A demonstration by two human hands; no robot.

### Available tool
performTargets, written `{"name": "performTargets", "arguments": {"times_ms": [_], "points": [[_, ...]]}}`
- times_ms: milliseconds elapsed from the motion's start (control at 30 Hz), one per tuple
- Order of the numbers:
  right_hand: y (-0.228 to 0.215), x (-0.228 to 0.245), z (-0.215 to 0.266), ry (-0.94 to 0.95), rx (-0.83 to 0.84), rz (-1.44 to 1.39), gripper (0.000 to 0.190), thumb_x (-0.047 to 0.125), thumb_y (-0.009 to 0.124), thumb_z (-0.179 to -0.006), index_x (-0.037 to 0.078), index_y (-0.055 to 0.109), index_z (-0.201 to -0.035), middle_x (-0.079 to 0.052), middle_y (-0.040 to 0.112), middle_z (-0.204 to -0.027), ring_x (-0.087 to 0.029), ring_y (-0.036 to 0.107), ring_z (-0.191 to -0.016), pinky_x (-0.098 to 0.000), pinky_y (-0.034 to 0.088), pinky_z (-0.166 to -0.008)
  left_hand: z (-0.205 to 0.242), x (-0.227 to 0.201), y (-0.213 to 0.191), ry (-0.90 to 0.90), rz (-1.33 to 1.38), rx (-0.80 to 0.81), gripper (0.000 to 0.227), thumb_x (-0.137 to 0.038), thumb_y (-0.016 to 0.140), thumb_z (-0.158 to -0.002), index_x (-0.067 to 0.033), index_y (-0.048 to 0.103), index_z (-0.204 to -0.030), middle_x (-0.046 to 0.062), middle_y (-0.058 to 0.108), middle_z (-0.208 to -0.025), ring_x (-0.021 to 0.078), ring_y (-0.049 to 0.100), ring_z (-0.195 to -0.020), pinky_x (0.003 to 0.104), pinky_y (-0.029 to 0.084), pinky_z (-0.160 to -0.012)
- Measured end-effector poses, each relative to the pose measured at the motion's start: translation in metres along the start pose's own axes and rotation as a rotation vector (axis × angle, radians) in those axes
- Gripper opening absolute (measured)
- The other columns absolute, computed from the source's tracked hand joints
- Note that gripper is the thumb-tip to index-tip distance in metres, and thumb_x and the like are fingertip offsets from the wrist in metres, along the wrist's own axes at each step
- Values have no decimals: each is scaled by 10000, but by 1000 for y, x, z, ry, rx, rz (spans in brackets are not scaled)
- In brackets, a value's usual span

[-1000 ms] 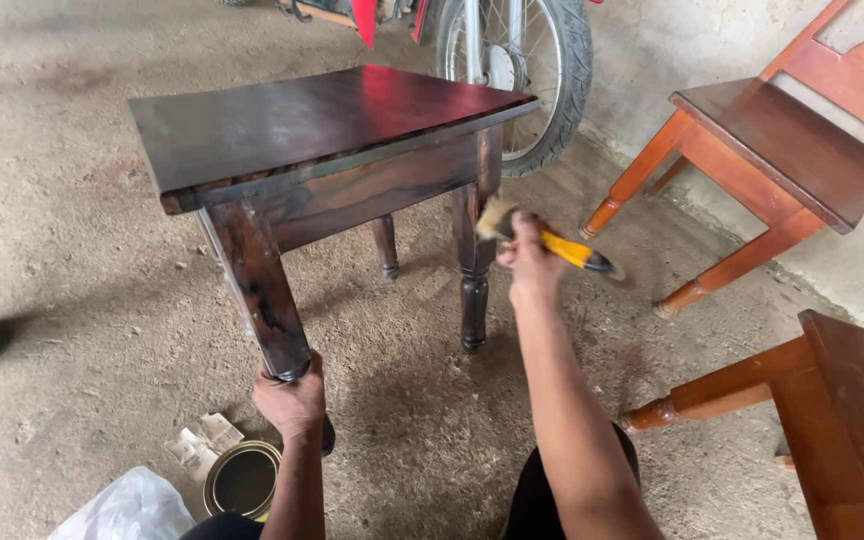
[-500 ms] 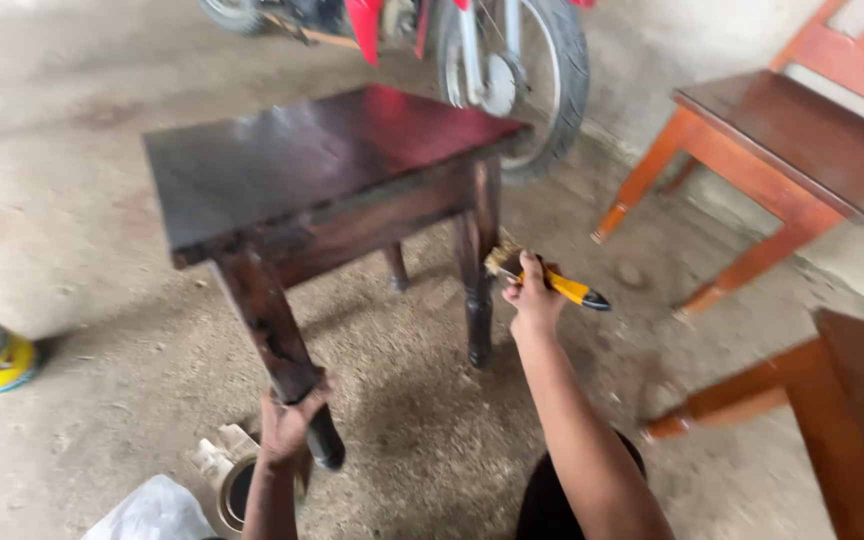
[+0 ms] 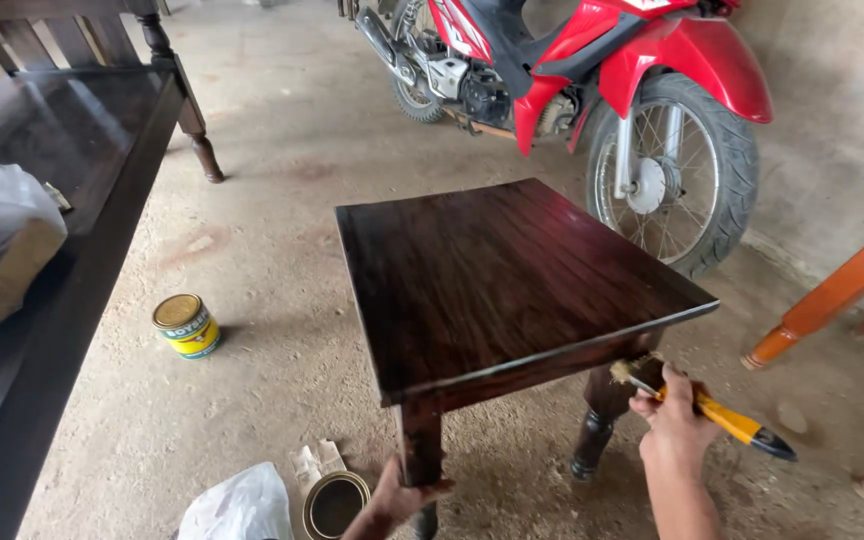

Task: The recorder is using a brush to apply dark wood stain to a small wooden stool.

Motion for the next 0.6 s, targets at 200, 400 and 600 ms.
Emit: {"name": "performTargets", "arguments": {"times_ms": [200, 400, 600], "points": [[2, -2, -22, -44, 105, -123, 148, 181, 711, -980, 104, 587, -1003, -41, 661, -890, -136, 652, -686, -319, 574, -570, 9, -28, 30, 132, -52, -160, 579, -232, 921, -658, -82, 618, -1128, 39, 712, -986, 150, 692, -860, 361, 589, -725], [7, 26, -3, 55, 213, -259, 153, 260, 727, -910, 170, 629, -985, 1, 671, -848, -152, 634, -699, -355, 567, -600, 5, 24, 64, -46, -79, -233, 515, -302, 942, -617, 26, 689, -922, 137, 707, -815, 228, 647, -717, 412, 531, -661], [-14, 42, 8, 65, 204, -266, 183, 253, 746, -893, 131, 617, -936, -11, 659, -813, -159, 628, -664, -346, 556, -554, 7, 50, 85, -134, -48, -318, 641, -207, 967, -575, 10, 688, -1110, 197, 767, -1050, 293, 742, -952, 435, 563, -867]]}}
Point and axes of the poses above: each hand's wrist, its own z-axis away from the middle knuckle, its own y-axis out of the palm, x = y × z, the point moved 5 cm from there along -z, towards the middle knuckle
